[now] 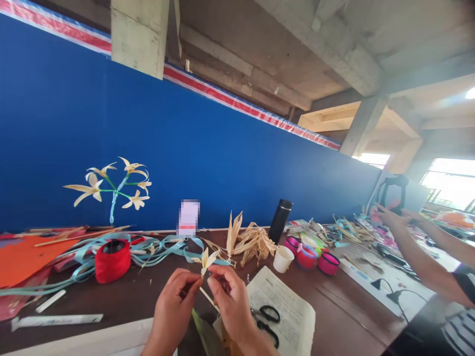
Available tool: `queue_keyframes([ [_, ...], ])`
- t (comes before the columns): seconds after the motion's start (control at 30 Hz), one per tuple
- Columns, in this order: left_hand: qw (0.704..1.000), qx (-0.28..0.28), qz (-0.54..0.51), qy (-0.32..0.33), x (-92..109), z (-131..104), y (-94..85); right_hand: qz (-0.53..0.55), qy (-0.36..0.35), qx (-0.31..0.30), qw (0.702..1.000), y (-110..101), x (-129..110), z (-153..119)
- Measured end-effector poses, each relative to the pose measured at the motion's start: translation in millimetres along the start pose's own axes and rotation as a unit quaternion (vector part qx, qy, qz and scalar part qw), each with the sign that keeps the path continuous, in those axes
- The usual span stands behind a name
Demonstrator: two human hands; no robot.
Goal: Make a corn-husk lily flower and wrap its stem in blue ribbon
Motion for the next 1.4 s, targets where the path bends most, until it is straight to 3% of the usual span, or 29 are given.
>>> queue_keyframes([
  [0.2,1.0,-0.007,-0.011,0.027,9.6,-2.1,3.0,-0.06,-0.025,0.024,0.998,0.0,-10.3,0.3],
  [0.9,1.0,-0.016,-0.024,0.011,18.2,-4.1,8.1,-0.123,-0.06,0.044,0.99,-3.4,-21.8,1.7],
  [1.1,0.999,-0.016,-0.027,0.003,15.8,-4.3,7.7,-0.098,-0.046,0.05,0.993,-1.8,-16.4,0.9],
  [1.4,0.999,-0.033,-0.04,-0.002,11.1,-6.1,14.5,-0.069,-0.003,0.007,0.998,-0.6,3.7,-2.0],
])
Point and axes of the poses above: each hand's wrist, its own z-axis towards the middle knuckle, its own y-axis out of the palm, x = y × z, the point moved 9 cm from there along z, towards the middle knuckle, and after that the axes turned 14 degrees about -x, right-handed, at the moved point
